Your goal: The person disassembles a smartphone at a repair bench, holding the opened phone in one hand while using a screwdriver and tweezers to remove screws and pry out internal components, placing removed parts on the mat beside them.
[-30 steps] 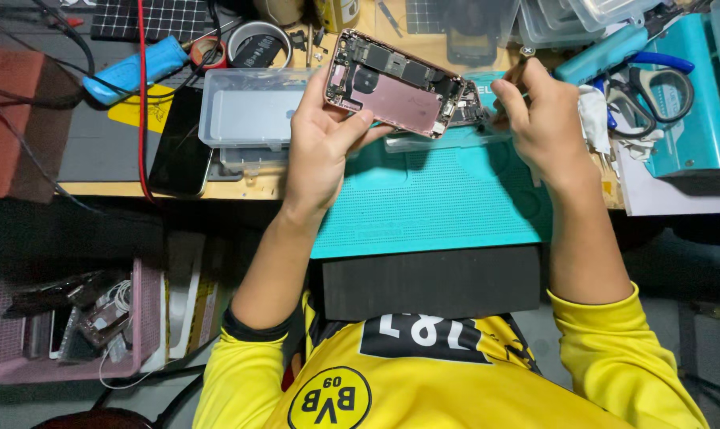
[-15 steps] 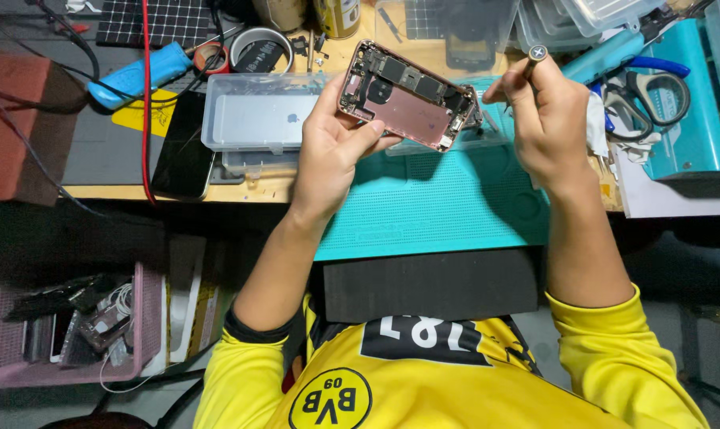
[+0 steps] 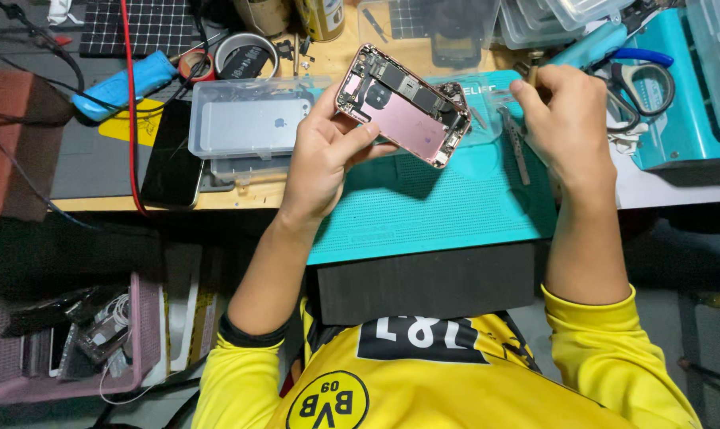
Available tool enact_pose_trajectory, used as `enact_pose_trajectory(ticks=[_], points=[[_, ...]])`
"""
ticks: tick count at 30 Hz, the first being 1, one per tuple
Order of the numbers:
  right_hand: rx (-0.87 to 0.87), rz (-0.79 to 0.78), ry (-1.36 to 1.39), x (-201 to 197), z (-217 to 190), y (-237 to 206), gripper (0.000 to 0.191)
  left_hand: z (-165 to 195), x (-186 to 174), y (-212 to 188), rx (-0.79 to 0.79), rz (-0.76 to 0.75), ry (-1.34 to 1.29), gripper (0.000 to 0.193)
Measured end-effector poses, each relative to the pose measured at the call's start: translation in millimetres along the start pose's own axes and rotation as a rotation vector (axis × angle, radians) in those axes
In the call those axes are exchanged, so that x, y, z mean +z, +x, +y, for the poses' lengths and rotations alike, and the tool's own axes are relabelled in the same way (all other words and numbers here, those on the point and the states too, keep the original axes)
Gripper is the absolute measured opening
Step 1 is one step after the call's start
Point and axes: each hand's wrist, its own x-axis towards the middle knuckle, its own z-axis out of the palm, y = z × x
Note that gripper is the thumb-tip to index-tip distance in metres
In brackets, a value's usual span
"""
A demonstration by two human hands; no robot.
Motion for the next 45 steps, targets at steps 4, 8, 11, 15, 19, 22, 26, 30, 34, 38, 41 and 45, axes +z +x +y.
enact_pose_trajectory(ticks=[4,8,11,15,19,22,26,30,34,38,41,45], points=[[0.109,0.009,0.126,3.2,-4.1,-6.8,0.029,-5.0,-0.9,-2.6,-0.029,-0.027,0.033,0.046],[0.115,0.070,0.426,-6.2,-26.4,-1.2,0.024,-3.2,-0.8,-6.0,-0.058,-0.051,0.071,0.048],[0.085,0.095,0.680,-16.2,-47.7,0.6,0.013,-4.3,1.1,-8.4,-0.065,-0.048,0.105,0.051],[-0.080,0.101,0.810,-24.1,-70.7,2.8,0.010,-6.9,2.8,-10.7,-0.062,-0.081,0.150,0.053],[-0.175,0.121,1.033,-21.2,-88.8,1.3,0.012,-13.0,4.8,-11.9,-0.046,-0.111,0.143,0.055],[-0.254,0.153,0.982,-17.0,-100.7,-4.4,0.014,-16.6,7.8,-12.5,-0.051,-0.125,0.120,0.057],[-0.325,0.125,0.921,-12.2,-111.3,-8.0,0.015,-17.4,12.5,-15.1,-0.053,-0.135,0.144,0.060],[-0.328,0.111,0.892,-8.2,-116.9,-7.3,0.018,-16.6,17.5,-17.7,-0.048,-0.136,0.172,0.062],[-0.301,0.115,0.847,-7.0,-118.7,-8.0,0.021,-17.1,20.7,-19.0,-0.071,-0.140,0.166,0.061],[-0.294,0.114,0.807,-6.6,-116.9,-9.6,0.021,-19.0,22.7,-19.3,-0.071,-0.146,0.149,0.060],[-0.296,0.116,0.808,-4.8,-114.1,-10.9,0.021,-19.3,23.3,-19.5,-0.072,-0.145,0.161,0.060],[-0.304,0.112,0.807,-1.4,-109.5,-13.0,0.019,-18.3,23.3,-20.4,-0.075,-0.144,0.179,0.060]])
